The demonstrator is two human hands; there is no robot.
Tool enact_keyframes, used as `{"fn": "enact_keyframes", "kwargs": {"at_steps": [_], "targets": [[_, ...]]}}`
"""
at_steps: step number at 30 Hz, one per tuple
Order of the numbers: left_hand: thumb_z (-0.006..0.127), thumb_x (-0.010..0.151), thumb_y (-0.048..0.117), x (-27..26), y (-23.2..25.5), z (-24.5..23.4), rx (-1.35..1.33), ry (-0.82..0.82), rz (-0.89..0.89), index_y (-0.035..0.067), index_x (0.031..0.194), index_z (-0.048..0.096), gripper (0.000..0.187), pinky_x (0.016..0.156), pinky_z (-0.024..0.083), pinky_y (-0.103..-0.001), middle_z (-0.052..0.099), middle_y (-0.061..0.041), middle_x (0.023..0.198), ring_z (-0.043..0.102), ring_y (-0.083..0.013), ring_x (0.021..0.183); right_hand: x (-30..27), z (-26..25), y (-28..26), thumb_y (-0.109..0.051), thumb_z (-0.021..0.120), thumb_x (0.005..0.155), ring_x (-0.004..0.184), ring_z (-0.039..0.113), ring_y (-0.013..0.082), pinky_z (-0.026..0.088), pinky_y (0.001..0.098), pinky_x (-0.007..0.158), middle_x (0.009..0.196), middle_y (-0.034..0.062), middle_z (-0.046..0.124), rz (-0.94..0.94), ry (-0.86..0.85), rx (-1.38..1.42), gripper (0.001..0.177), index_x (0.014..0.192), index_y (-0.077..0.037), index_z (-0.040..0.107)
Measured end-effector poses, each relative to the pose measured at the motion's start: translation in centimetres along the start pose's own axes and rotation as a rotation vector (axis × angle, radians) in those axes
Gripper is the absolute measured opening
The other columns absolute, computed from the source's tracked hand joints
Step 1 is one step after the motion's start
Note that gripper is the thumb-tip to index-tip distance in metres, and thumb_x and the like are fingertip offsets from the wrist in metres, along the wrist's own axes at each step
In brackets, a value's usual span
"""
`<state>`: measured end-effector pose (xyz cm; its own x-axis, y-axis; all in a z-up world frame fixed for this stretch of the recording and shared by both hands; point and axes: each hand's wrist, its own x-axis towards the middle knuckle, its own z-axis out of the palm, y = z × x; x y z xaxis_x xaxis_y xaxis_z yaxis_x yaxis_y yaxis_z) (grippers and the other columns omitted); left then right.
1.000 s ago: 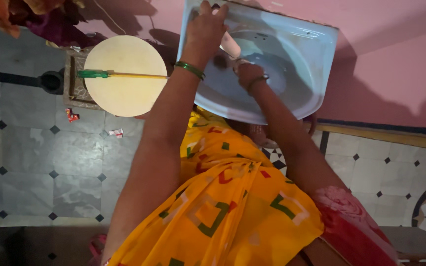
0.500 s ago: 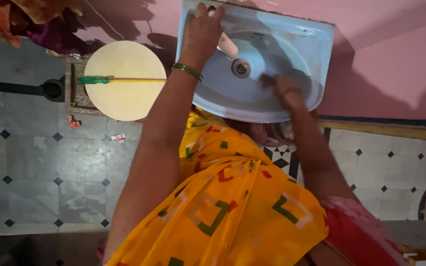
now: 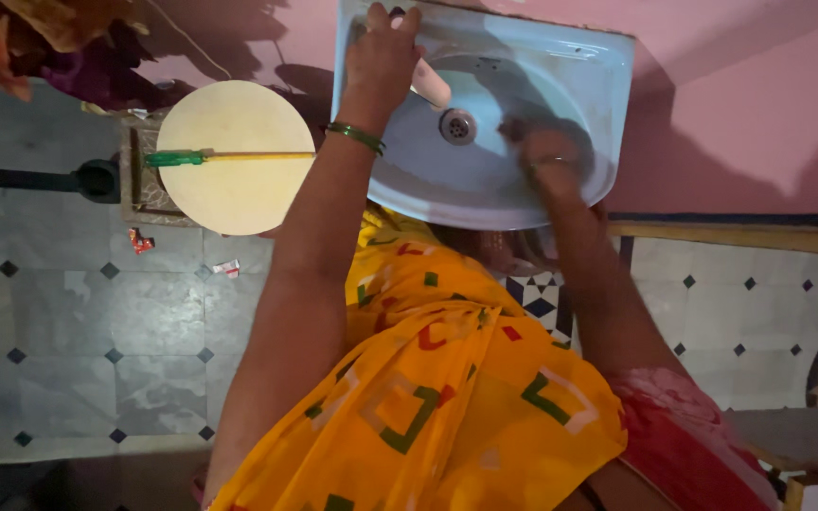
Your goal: The person scrubs the interior of a light blue wall-mounted sink using a small brush and running water. They repeatedly scrub the basin and faucet area, rinsing the brush under the tap throughout the process.
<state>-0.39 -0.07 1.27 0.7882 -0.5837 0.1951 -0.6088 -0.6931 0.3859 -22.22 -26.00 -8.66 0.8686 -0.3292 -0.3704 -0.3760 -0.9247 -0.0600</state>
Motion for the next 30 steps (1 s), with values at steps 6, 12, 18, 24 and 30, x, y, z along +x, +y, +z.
{"fn": "enact_keyframes", "kwargs": {"at_steps": [6, 12, 18, 24, 30], "targets": [[0.073, 0.094, 0.032, 0.0, -0.2, 0.4, -0.019, 0.008, 0.009, 0.018, 0.132, 0.054, 0.045, 0.069, 0.061, -0.045, 0.051, -0.024, 0.125, 0.073, -0.0393, 0.087, 1.4, 2.5, 0.2, -0.016, 0.053, 0.093, 0.111, 0.066, 0.0431, 0.05, 0.0511, 0.099, 0.122, 0.0225, 0.07, 0.004, -0.04, 0.146, 0.035, 0.122, -0.011, 0.073], [0.072, 0.094, 0.032, 0.0, 0.0, -0.1, -0.006, 0.002, 0.002, 0.018, 0.131, 0.054, 0.043, 0.067, 0.06, -0.046, 0.051, -0.024, 0.124, 0.073, -0.0396, 0.086, 4.5, 7.5, -12.8, -0.015, 0.049, 0.098, 0.101, 0.071, 0.0424, 0.056, 0.0511, 0.089, 0.112, 0.0259, 0.072, -0.265, -0.095, 0.238, 0.031, 0.125, -0.007, 0.062], [0.073, 0.096, 0.032, -0.7, -0.2, 0.0, 0.034, 0.081, 0.067, 0.018, 0.13, 0.055, 0.041, 0.075, 0.06, -0.045, 0.054, -0.021, 0.123, 0.074, -0.0349, 0.088, 4.8, 3.4, -10.8, -0.014, 0.047, 0.103, 0.102, 0.073, 0.0412, 0.057, 0.0534, 0.085, 0.121, 0.0251, 0.071, -0.154, 0.05, -0.008, 0.036, 0.136, -0.002, 0.057], [0.073, 0.093, 0.033, -0.2, 0.1, -0.4, 0.004, 0.001, 0.009, 0.017, 0.133, 0.055, 0.046, 0.067, 0.06, -0.043, 0.054, -0.025, 0.123, 0.072, -0.0379, 0.087, 0.4, -5.5, -1.3, -0.024, 0.057, 0.089, 0.109, 0.065, 0.0422, 0.052, 0.0527, 0.088, 0.118, 0.0221, 0.069, 0.168, -0.013, -0.096, 0.035, 0.117, -0.009, 0.073], [0.072, 0.094, 0.032, 0.0, -0.1, 0.0, 0.055, 0.011, 0.029, 0.019, 0.133, 0.055, 0.045, 0.072, 0.06, -0.044, 0.054, -0.024, 0.123, 0.073, -0.0376, 0.086, -3.3, -4.0, -2.2, -0.036, 0.056, 0.099, 0.106, 0.069, 0.0409, 0.051, 0.0516, 0.094, 0.109, 0.0213, 0.073, 0.02, -0.057, -0.002, 0.032, 0.11, -0.018, 0.08]]}}
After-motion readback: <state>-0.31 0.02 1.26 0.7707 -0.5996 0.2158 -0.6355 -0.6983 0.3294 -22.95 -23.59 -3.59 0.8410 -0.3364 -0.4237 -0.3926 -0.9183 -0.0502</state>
